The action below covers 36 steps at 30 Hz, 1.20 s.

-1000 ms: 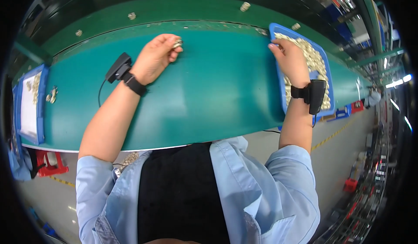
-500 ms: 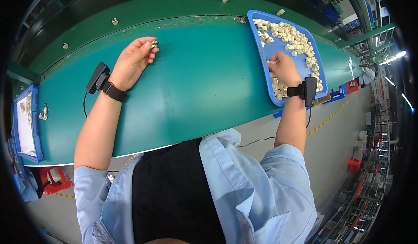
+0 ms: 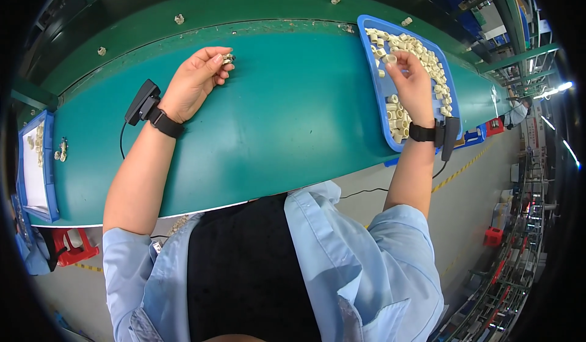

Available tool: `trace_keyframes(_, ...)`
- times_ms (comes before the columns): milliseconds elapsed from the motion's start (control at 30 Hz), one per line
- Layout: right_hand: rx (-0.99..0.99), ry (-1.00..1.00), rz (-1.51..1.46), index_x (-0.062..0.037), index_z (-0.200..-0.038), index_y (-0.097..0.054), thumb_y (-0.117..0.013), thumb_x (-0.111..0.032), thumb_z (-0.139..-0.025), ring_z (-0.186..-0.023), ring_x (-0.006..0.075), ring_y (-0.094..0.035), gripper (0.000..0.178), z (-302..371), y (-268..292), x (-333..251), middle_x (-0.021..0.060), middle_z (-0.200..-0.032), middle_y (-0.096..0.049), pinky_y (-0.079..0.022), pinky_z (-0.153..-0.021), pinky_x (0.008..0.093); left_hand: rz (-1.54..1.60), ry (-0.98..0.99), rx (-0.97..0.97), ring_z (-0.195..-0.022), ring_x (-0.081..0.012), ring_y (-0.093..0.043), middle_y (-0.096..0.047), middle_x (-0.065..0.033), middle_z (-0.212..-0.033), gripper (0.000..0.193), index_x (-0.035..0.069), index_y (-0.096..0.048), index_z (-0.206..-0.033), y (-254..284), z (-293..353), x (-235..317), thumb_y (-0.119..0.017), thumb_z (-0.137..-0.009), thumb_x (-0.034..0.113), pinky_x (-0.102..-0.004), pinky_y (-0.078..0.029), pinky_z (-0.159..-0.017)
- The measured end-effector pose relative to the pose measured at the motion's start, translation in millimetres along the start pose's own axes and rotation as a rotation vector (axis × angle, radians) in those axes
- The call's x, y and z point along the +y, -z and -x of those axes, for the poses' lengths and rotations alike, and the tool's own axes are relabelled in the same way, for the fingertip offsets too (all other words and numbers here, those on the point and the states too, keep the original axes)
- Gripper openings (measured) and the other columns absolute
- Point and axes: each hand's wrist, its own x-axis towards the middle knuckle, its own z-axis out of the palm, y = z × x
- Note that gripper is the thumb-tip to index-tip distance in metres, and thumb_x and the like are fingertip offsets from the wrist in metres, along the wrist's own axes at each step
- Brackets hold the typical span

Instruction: The person assembles components by picking up a small base and a white plastic cap, fitting them together, and placing the finished unit onto the conveyor belt. This process is repeated as the person retrieves more caps from a blue tray and bases from the belt.

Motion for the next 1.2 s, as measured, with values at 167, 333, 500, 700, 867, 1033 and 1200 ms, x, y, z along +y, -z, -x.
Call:
trace_keyframes(167, -0.285, 0.094, -0.504, -0.0017, -0.107, -0.052, -0.048, -0.013, -0.089, -0.083, 0.0104, -0.053, 0.022, -6, -64, -88, 0.0047, -0.095, -0.059, -0.042, -0.073, 0.0226, 0.008, -0.024, -0.001, -0.074, -0.0074, -0.049, -0.056, -0.0028, -0.088, 0.021, 0.003, -0.051, -0.106, 6, 2, -2, -0.05, -0.089, 0.017, -0.0197, -0.041, -0.068)
trace_keyframes(333, -0.584, -0.027, -0.725, -0.0021, -0.1, -0.052, -0.046, -0.013, -0.09, -0.077, 0.0091, -0.052, 0.016, -22, -136, -106, 0.0037, -0.089, -0.058, -0.043, -0.068, 0.0208, 0.007, -0.009, 0.013, -0.073, -0.0072, -0.049, -0.057, -0.0024, -0.086, 0.02, 0.004, -0.052, -0.104, 2, -2, -1, -0.049, -0.09, 0.018, -0.0198, -0.041, -0.068)
trace_keyframes(500, -0.621, -0.06, -0.78, -0.003, -0.098, -0.051, -0.048, -0.015, -0.09, -0.075, 0.0082, -0.053, 0.015, -29, -175, -103, 0.0028, -0.085, -0.057, -0.043, -0.067, 0.0207, 0.032, 0.026, 0.007, -0.076, -0.0084, -0.047, -0.055, -0.0022, -0.087, 0.022, 0.006, -0.052, -0.103, 5, -2, -1, -0.051, -0.089, 0.022, -0.0211, -0.04, -0.069)
trace_keyframes(700, -0.494, -0.083, -0.78, -0.0027, -0.096, -0.053, -0.052, -0.016, -0.088, -0.069, 0.0068, -0.053, 0.016, -17, -182, -103, 0.0011, -0.079, -0.057, -0.043, -0.061, 0.0194, 0.056, 0.036, 0.012, -0.078, -0.0087, -0.049, -0.056, -0.0025, -0.087, 0.019, 0.006, -0.053, -0.101, 8, 0, -1, -0.052, -0.088, 0.02, -0.0218, -0.041, -0.071)
trace_keyframes(867, -0.439, -0.049, -0.736, -0.0021, -0.094, -0.055, -0.055, -0.014, -0.086, -0.067, 0.0061, -0.053, 0.014, -16, -188, -101, 0.0008, -0.078, -0.057, -0.042, -0.057, 0.0181, 0.026, 0.023, -0.002, -0.079, -0.0091, -0.052, -0.057, -0.0034, -0.087, 0.015, 0.005, -0.053, -0.098, 4, -2, -2, -0.054, -0.087, 0.016, -0.0223, -0.043, -0.072)
trace_keyframes(1033, -0.473, -0.025, -0.718, -0.0016, -0.094, -0.054, -0.056, -0.013, -0.086, -0.068, 0.006, -0.054, 0.014, -14, -192, -98, 0.0011, -0.08, -0.058, -0.043, -0.059, 0.0185, -0.058, -0.027, 0.013, -0.077, -0.0093, -0.053, -0.058, -0.004, -0.087, 0.013, 0.004, -0.053, -0.096, 2, -1, -5, -0.055, -0.086, 0.013, -0.0225, -0.045, -0.072)
trace_keyframes(1200, -0.417, -0.036, -0.811, -0.0016, -0.094, -0.053, -0.056, -0.015, -0.086, -0.068, 0.006, -0.053, 0.016, -10, -197, -97, 0.0015, -0.079, -0.059, -0.043, -0.059, 0.0183, -0.066, -0.053, 0.04, -0.076, -0.0095, -0.054, -0.058, -0.0039, -0.086, 0.01, 0.004, -0.053, -0.093, 0, 0, -4, -0.055, -0.086, 0.011, -0.0228, -0.046, -0.072)
